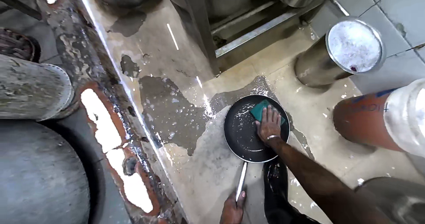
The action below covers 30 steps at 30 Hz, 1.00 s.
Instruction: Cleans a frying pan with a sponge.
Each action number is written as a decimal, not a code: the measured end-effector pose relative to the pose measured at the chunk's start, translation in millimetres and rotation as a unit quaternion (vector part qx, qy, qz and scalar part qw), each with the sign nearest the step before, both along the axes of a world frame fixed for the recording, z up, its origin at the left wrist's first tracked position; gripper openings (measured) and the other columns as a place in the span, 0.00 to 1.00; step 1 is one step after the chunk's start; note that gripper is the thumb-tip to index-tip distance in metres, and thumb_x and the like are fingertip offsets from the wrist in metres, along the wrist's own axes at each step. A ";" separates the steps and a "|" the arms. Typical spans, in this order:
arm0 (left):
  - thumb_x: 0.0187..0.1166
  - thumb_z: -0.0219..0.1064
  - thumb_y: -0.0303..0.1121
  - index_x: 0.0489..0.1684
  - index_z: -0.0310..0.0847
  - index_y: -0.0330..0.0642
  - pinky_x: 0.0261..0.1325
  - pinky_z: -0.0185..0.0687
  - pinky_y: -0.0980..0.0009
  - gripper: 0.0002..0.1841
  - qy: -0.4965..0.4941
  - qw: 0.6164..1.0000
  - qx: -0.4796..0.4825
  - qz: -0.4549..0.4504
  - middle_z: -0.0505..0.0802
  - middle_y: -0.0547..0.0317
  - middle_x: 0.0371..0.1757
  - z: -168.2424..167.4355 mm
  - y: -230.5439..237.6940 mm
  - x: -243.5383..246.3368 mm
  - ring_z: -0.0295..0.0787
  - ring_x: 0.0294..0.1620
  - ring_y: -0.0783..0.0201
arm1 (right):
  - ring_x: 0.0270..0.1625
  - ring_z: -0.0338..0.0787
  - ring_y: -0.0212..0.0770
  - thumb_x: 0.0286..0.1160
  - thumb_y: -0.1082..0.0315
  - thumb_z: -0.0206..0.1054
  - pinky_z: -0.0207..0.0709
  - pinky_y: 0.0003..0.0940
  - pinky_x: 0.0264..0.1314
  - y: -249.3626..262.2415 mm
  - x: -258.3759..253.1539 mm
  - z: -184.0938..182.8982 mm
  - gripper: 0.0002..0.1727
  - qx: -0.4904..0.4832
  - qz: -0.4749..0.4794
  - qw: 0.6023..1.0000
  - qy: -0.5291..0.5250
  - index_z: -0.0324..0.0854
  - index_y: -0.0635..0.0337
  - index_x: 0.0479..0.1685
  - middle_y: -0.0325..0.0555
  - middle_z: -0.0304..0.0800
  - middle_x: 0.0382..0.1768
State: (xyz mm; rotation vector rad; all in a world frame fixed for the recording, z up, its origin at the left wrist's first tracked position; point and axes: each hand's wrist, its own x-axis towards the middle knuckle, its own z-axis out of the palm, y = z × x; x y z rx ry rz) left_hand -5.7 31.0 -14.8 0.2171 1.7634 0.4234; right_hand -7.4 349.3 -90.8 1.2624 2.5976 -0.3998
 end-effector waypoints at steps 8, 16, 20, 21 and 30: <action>0.88 0.57 0.55 0.48 0.84 0.29 0.53 0.84 0.41 0.30 0.001 0.999 -0.035 -0.032 0.91 0.37 0.39 3.3 -3.3 -30.0 0.91 0.43 0.42 | 0.99 0.29 0.58 0.93 0.40 0.39 0.24 0.68 0.97 -75.5 -28.2 28.0 0.43 -0.269 0.293 0.917 0.005 0.38 0.58 0.98 0.50 0.33 0.99; 0.87 0.59 0.54 0.44 0.84 0.30 0.46 0.83 0.47 0.29 0.006 1.000 -0.017 -0.007 0.88 0.43 0.31 -3.2 -11.1 -25.8 0.87 0.35 0.49 | 1.00 0.34 0.47 0.91 0.55 0.55 0.26 0.63 0.97 -46.2 -46.3 14.9 0.36 -0.214 0.358 0.909 0.027 0.50 0.42 0.98 0.37 0.44 0.98; 0.89 0.57 0.53 0.49 0.84 0.28 0.52 0.84 0.43 0.29 0.020 0.999 -0.027 0.024 0.90 0.38 0.36 -0.2 -2.4 -11.3 0.89 0.41 0.44 | 0.99 0.40 0.49 0.87 0.56 0.61 0.29 0.70 0.95 19.8 -70.8 8.5 0.38 -0.095 0.284 0.953 0.040 0.52 0.42 0.97 0.35 0.49 0.97; 0.89 0.57 0.53 0.50 0.84 0.28 0.52 0.84 0.43 0.29 0.021 0.999 -0.031 0.033 0.90 0.38 0.37 1.1 -0.3 -6.9 0.89 0.41 0.44 | 0.99 0.40 0.50 0.87 0.56 0.60 0.29 0.71 0.94 36.2 -61.4 10.9 0.38 -0.076 0.264 0.961 0.029 0.52 0.44 0.97 0.38 0.48 0.97; 0.90 0.56 0.51 0.48 0.83 0.25 0.52 0.82 0.45 0.29 -0.015 0.998 0.010 0.063 0.88 0.38 0.36 -9.1 5.6 17.8 0.87 0.40 0.45 | 0.99 0.36 0.58 0.90 0.52 0.52 0.31 0.66 0.96 -59.9 51.1 35.5 0.37 -0.249 0.216 0.943 -0.045 0.50 0.48 0.97 0.44 0.44 0.98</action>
